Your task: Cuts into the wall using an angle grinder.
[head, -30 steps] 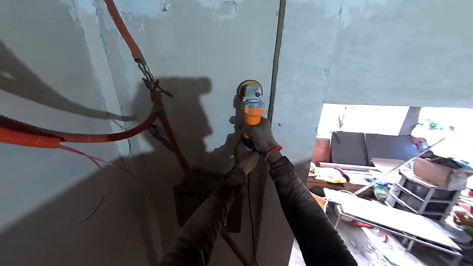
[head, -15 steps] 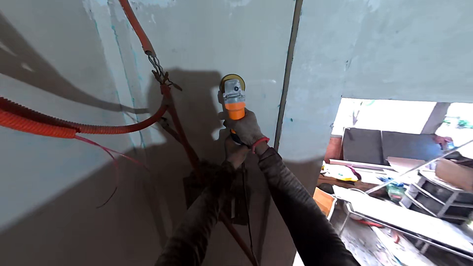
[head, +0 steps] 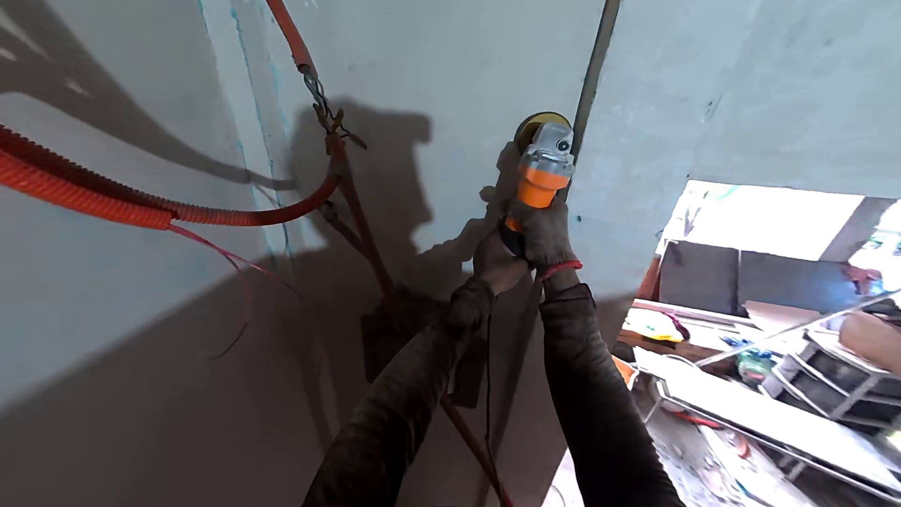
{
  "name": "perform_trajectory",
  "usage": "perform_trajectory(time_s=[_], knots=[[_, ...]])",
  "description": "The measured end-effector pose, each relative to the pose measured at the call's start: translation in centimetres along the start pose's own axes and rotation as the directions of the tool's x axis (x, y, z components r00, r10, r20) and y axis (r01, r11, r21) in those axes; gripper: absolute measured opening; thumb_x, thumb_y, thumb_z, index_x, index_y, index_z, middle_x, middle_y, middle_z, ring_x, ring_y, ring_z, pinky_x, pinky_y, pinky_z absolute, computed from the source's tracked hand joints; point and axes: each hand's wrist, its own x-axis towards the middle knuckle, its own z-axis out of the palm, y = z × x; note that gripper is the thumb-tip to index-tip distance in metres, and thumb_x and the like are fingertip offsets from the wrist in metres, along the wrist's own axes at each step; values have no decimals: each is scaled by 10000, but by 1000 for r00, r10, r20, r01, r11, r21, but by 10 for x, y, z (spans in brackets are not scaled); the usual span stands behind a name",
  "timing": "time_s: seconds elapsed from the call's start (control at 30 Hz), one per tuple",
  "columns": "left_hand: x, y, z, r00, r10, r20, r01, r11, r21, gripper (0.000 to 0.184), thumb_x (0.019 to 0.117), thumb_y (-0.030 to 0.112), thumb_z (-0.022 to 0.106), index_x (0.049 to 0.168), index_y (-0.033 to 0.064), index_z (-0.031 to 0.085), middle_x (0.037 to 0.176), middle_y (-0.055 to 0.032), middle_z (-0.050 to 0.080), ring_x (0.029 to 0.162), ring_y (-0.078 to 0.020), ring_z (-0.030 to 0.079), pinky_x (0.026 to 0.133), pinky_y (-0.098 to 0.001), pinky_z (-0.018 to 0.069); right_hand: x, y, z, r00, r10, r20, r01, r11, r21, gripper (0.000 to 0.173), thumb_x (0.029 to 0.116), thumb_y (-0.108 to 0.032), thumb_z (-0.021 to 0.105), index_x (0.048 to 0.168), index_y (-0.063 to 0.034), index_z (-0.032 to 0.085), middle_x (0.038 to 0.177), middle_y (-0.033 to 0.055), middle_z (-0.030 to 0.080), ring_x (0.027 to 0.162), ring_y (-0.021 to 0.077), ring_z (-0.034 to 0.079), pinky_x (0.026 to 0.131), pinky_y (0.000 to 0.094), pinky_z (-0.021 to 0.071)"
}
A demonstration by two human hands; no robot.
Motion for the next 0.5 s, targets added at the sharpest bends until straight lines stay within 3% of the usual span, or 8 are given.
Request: perform_trajectory(time_s=[0.13, 0.37, 0.5], knots=[[12, -17, -4, 995, 55, -83, -58, 997, -40, 498, 694, 175, 838, 1150, 81, 661, 976, -88, 718, 932, -226, 698, 828, -495, 579, -4, -9, 8, 999, 23, 41, -20, 998, -58, 452, 749, -318, 856, 1122, -146, 667, 814, 91, 691, 625, 224, 648, 507, 420, 529], [12, -29, -18, 979, 42, -201, -109, 936, -336, 388, 726, 19, 843, 1068, 12, 659, 861, -107, 702, 749, -190, 691, 711, -388, 607, 5, -22, 42, 973, -44, 227, 61, 996, -70, 405, 812, -334, 819, 1141, -153, 665, 814, 89, 703, 623, 243, 679, 487, 429, 558], [13, -21, -18, 990, 69, -127, -89, 984, -157, 469, 678, 86, 851, 1106, 58, 661, 921, -87, 718, 837, -200, 706, 774, -447, 603, -4, -19, 24, 991, 19, 133, -14, 999, -39, 456, 778, -367, 846, 1145, -161, 667, 845, 74, 697, 667, 213, 661, 550, 421, 550]])
